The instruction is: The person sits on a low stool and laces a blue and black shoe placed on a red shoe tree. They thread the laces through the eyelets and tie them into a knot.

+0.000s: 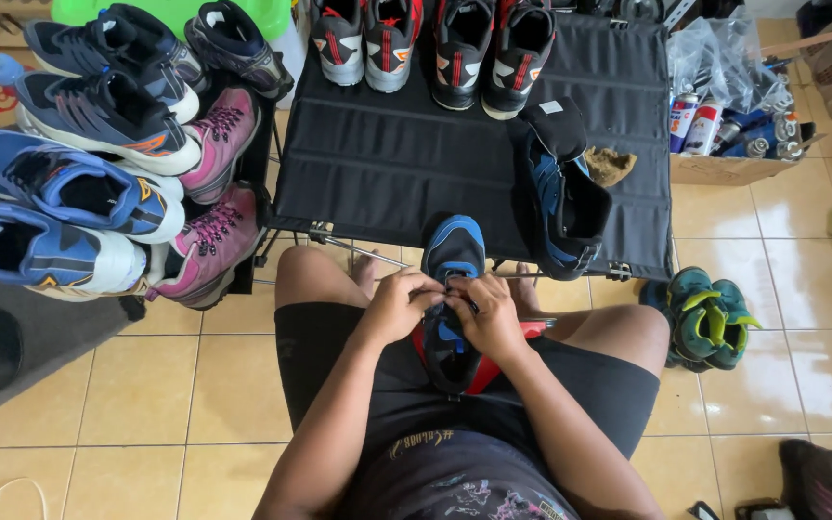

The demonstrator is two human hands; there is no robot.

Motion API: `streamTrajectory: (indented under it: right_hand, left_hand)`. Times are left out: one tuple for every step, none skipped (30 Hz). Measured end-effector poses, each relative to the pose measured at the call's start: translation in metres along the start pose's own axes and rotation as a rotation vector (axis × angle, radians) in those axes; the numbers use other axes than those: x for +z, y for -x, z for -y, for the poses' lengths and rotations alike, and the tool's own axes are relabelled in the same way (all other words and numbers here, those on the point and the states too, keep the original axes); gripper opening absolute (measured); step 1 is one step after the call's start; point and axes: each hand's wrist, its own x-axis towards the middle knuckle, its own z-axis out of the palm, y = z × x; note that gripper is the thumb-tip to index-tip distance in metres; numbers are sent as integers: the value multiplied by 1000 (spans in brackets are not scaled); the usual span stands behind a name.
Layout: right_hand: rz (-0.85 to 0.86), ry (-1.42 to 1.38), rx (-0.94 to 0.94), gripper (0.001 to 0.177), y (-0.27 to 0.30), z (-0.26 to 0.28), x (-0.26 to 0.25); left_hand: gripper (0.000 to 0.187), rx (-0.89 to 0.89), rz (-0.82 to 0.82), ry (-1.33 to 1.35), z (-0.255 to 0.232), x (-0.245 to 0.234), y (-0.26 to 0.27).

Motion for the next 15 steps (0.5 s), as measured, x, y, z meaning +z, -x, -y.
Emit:
streamTrajectory:
  right_hand:
    - [-6, 77, 24, 23, 4, -5, 3]
    - [-8, 152, 48, 33, 9, -11, 5]
    - [-5, 153, 45, 33, 10, -7, 7]
    - [13, 208, 58, 34, 11, -3, 10]
    - [32, 262, 69, 35, 12, 1, 14]
    - [33, 262, 69, 35, 15, 0, 17]
    - [131, 304, 124, 44, 17, -1, 20]
    - [231, 344, 179, 53, 20, -1, 24]
    - [234, 342, 178, 53, 19, -1, 21]
    - [302, 279, 262, 64, 17, -1, 16]
    - [370, 216, 345, 77, 15, 0, 13]
    - [377, 216, 345, 77, 15, -2, 10]
    - [413, 162, 377, 81, 15, -4, 8]
    - [452, 107, 411, 86, 15, -5, 5]
    - [462, 107, 411, 86, 16, -5, 3]
  left_hand:
    - [8, -5, 10, -131, 5, -5, 0]
    - [7, -13, 19, -259, 9, -9, 1]
    - [7, -13, 16, -257, 7, -11, 1]
    - [6, -38, 49, -298, 4, -13, 1]
    - [6, -63, 83, -339, 1, -15, 2]
    - [6, -64, 82, -338, 3, -15, 2]
    - [8, -91, 112, -374, 4, -14, 1]
    - [10, -121, 142, -410, 5, -14, 2]
    - [10, -124, 140, -409, 2, -16, 2]
    - [11, -153, 173, -428, -1, -18, 3]
    - [14, -183, 206, -446, -4, -20, 4]
    - [14, -188, 204, -442, -6, -22, 4]
    - [13, -174, 229, -466, -8, -24, 3]
    - [13, -162, 253, -489, -10, -26, 5]
    - [13, -170, 250, -484, -9, -24, 5]
